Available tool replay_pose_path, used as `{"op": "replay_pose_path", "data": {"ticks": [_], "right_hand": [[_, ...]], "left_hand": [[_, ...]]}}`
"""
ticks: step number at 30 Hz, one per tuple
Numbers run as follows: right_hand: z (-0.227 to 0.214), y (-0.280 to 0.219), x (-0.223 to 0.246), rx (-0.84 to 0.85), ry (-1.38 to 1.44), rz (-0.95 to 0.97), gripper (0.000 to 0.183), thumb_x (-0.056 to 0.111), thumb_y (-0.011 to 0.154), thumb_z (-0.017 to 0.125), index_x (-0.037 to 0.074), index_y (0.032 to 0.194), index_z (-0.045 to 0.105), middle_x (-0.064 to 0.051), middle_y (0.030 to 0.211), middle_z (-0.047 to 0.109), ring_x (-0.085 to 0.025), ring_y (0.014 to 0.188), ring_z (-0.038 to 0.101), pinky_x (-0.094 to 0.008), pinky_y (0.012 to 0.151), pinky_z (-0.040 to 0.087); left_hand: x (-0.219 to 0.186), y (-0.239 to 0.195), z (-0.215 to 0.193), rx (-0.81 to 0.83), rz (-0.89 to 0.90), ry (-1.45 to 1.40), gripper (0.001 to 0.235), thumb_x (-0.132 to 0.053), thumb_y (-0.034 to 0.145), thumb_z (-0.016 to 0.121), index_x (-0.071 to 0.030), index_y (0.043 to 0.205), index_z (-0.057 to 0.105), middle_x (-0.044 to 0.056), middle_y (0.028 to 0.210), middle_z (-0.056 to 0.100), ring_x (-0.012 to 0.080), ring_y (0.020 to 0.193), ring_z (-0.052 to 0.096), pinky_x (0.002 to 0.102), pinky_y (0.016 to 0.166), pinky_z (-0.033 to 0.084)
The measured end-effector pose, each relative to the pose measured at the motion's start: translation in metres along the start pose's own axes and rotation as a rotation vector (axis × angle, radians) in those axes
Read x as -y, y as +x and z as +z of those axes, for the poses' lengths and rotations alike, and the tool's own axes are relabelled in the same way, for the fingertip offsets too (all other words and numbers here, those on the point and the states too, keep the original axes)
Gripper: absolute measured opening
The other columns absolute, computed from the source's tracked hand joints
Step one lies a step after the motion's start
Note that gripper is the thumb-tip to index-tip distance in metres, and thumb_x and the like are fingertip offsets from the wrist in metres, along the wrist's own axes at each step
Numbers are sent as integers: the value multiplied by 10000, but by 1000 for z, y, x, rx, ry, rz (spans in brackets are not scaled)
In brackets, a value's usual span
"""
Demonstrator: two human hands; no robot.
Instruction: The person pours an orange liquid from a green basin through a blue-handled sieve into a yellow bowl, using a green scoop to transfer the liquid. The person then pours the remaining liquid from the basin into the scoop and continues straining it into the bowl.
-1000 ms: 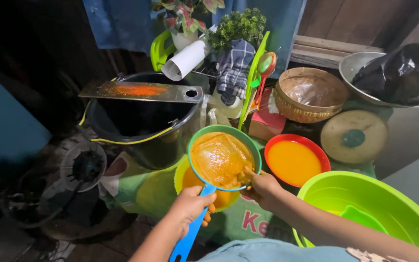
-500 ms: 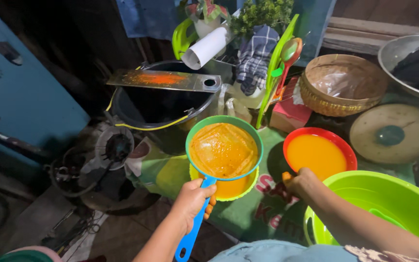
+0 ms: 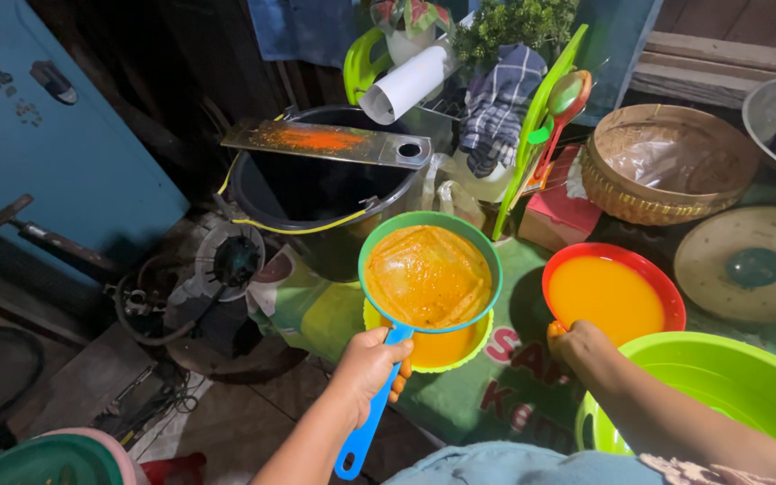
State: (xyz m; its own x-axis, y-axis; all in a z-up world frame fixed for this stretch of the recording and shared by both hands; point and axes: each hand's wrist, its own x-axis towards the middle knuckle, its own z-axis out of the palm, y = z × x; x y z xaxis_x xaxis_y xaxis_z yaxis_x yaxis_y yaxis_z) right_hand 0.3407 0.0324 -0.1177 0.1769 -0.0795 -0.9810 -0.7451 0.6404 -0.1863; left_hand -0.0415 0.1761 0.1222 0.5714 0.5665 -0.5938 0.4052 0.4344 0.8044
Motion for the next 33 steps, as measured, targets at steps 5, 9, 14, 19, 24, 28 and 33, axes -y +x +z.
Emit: {"op": "replay_pose_path", "data": {"ticks": [5, 9, 14, 19, 24, 28, 33], "right_hand": [[-4, 5, 2, 53, -64, -17, 144, 178, 975, 669, 40, 939, 648, -115, 861, 610, -242, 668, 623, -396, 551, 557], [-5, 9, 0, 99, -110, -26, 153, 178, 980, 661, 38, 924, 636, -109, 837, 601, -232, 647, 611, -375, 540, 549], [-8, 10, -3, 146, -162, -39, 167, 179, 988, 652, 37, 906, 622, -101, 807, 591, -219, 621, 597, -349, 526, 539], [-12, 13, -9, 186, -214, -49, 183, 180, 995, 643, 36, 888, 607, -93, 777, 580, -207, 595, 583, -323, 512, 529], [-13, 15, -14, 221, -261, -58, 202, 181, 1002, 634, 34, 869, 593, -86, 747, 569, -194, 568, 569, -297, 498, 519], [-10, 15, -24, 253, -292, -58, 218, 182, 1008, 626, 33, 855, 581, -79, 723, 561, -184, 548, 557, -277, 487, 511], [-7, 16, -35, 292, -344, -61, 239, 183, 1015, 617, 32, 837, 567, -71, 693, 550, -171, 521, 543, -251, 473, 501]], "left_hand": [[2, 1, -1, -1, -14, 15, 140, -194, 917, 658, -56, 920, 637, 68, 689, 633, 168, 521, 564, 331, 471, 457], [3, 2, -1, 1, -23, 19, 154, -197, 919, 661, -45, 913, 638, 65, 693, 637, 162, 528, 568, 327, 473, 458], [3, 3, -1, -2, -37, 15, 142, -193, 915, 665, -53, 908, 640, 68, 692, 630, 165, 523, 556, 327, 471, 449], [6, 6, -1, 1, -36, 19, 143, -192, 913, 666, -52, 902, 640, 69, 690, 630, 164, 519, 556, 328, 467, 447], [9, 8, -3, 6, -32, 27, 140, -195, 912, 666, -60, 900, 633, 72, 688, 625, 170, 512, 554, 330, 464, 448], [10, 8, -3, 16, -33, 21, 157, -205, 917, 672, -54, 902, 633, 71, 692, 630, 170, 519, 559, 329, 466, 450], [8, 7, -3, 12, -30, 30, 155, -210, 918, 668, -58, 906, 640, 70, 696, 635, 170, 526, 563, 332, 469, 452]]}}
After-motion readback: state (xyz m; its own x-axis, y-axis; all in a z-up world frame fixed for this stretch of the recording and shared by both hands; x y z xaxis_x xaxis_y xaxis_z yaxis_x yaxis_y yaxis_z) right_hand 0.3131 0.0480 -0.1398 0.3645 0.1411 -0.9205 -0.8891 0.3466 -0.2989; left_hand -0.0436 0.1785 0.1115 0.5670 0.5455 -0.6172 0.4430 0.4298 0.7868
